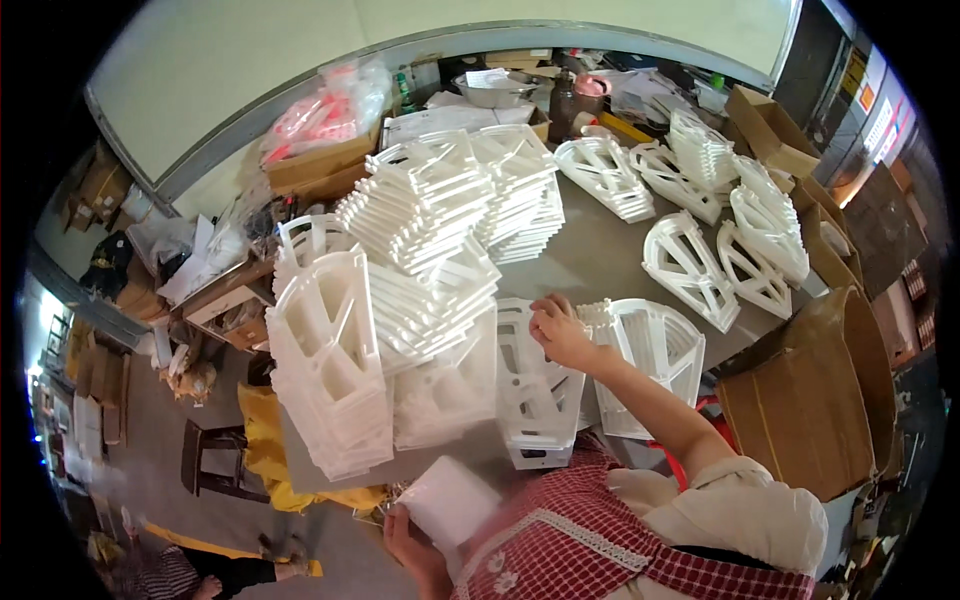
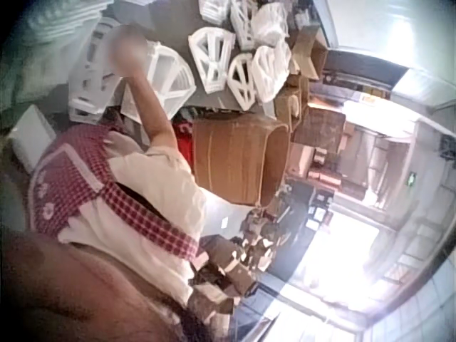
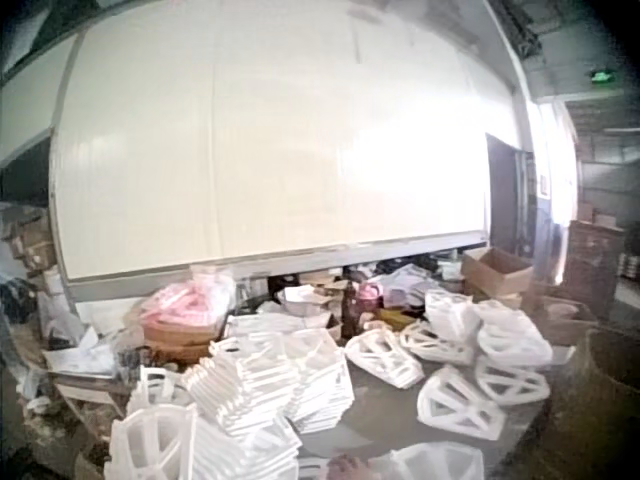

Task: The person organizes several white plastic racks on a table by hand, stacking some and shifting others while holding a piece of paper.

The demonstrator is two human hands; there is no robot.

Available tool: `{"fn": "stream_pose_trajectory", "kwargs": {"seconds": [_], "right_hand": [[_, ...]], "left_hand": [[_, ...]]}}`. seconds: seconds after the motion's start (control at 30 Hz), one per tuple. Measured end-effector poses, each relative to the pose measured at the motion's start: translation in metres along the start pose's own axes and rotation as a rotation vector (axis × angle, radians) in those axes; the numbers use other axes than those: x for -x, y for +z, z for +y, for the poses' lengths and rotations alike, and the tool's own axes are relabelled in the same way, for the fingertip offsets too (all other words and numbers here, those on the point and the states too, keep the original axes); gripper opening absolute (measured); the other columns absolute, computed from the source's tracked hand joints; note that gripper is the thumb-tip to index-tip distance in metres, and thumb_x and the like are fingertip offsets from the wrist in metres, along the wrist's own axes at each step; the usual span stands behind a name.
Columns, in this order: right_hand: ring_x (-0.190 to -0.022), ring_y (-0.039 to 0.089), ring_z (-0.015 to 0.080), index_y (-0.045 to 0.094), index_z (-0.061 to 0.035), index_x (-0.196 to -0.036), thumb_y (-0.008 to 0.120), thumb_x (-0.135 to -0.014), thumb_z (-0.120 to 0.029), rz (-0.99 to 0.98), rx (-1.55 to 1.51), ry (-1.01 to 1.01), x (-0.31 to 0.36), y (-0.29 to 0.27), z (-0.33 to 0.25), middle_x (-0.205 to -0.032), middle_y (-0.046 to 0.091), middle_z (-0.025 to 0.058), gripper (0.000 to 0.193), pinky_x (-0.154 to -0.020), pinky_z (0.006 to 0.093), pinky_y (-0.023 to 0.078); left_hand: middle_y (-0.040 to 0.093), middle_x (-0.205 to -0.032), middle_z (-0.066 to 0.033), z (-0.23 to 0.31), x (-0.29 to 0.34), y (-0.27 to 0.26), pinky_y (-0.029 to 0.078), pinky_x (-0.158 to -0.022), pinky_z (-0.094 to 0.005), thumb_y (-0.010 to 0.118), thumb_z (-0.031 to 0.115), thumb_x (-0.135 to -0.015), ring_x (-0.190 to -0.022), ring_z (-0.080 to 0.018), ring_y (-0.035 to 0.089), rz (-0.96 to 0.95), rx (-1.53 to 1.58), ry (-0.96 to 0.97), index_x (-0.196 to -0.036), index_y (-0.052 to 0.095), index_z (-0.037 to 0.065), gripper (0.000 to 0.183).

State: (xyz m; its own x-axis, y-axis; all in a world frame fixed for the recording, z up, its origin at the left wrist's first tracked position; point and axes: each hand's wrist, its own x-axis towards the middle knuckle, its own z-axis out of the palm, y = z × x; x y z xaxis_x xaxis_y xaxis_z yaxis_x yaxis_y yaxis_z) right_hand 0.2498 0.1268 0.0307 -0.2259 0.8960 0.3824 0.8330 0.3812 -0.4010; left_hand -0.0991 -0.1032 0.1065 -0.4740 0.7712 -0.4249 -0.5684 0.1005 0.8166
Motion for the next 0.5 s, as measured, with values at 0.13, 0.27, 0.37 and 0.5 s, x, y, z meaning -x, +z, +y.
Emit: {"fn": "stream_pose_trajectory", "kwargs": {"seconds": [0.13,0.27,0.37,0.5], "right_hand": [[-0.123,0.04,0.0423,0.059,0.001,-0.102,0.059,-0.081,-0.011,0.067,0.04,-0.002,0.007,0.015,0.007,-0.126,0.051,0.0163,0.025,-0.101,0.0541,0.037],[-0.122,0.042,0.0404,0.059,0.0,-0.099,0.059,-0.079,-0.009,0.072,0.121,0.017,0.011,0.01,-0.003,-0.124,0.052,0.0156,0.022,-0.102,0.0527,0.036],[-0.12,0.044,0.0382,0.06,-0.0046,-0.088,0.062,-0.078,-0.008,0.086,0.175,0.025,0.01,0.004,-0.009,-0.116,0.057,0.0132,0.01,-0.102,0.0494,0.035],[-0.108,0.05,0.0343,0.062,-0.0061,-0.087,0.066,-0.074,-0.01,-0.001,0.215,0.144,0.002,-0.006,-0.012,-0.099,0.062,0.0115,0.014,-0.094,0.0468,0.039]], "left_hand": [[0.062,-0.092,-0.0057,0.003,0.003,0.006,0.047,-0.078,-0.0293,0.056,0.016,-0.093,-0.086,-0.0165,0.06,-0.003,-0.051,-0.011,-0.094,0.06,0.003,0.014],[0.063,-0.094,-0.0072,0.012,0.013,0.022,0.049,-0.077,-0.0305,0.054,0.019,-0.095,-0.086,-0.0178,0.061,0.051,-0.06,-0.034,-0.097,0.06,0.002,0.018],[0.064,-0.094,-0.0081,0.008,0.015,0.014,0.049,-0.077,-0.0307,0.053,0.019,-0.095,-0.088,-0.0187,0.062,0.052,-0.094,-0.037,-0.099,0.06,0.001,0.02],[0.063,-0.096,-0.0091,0.001,0.017,0.008,0.048,-0.079,-0.0314,0.052,0.018,-0.095,-0.09,-0.0194,0.061,0.055,-0.142,-0.033,-0.099,0.059,0.0,0.02]]}}
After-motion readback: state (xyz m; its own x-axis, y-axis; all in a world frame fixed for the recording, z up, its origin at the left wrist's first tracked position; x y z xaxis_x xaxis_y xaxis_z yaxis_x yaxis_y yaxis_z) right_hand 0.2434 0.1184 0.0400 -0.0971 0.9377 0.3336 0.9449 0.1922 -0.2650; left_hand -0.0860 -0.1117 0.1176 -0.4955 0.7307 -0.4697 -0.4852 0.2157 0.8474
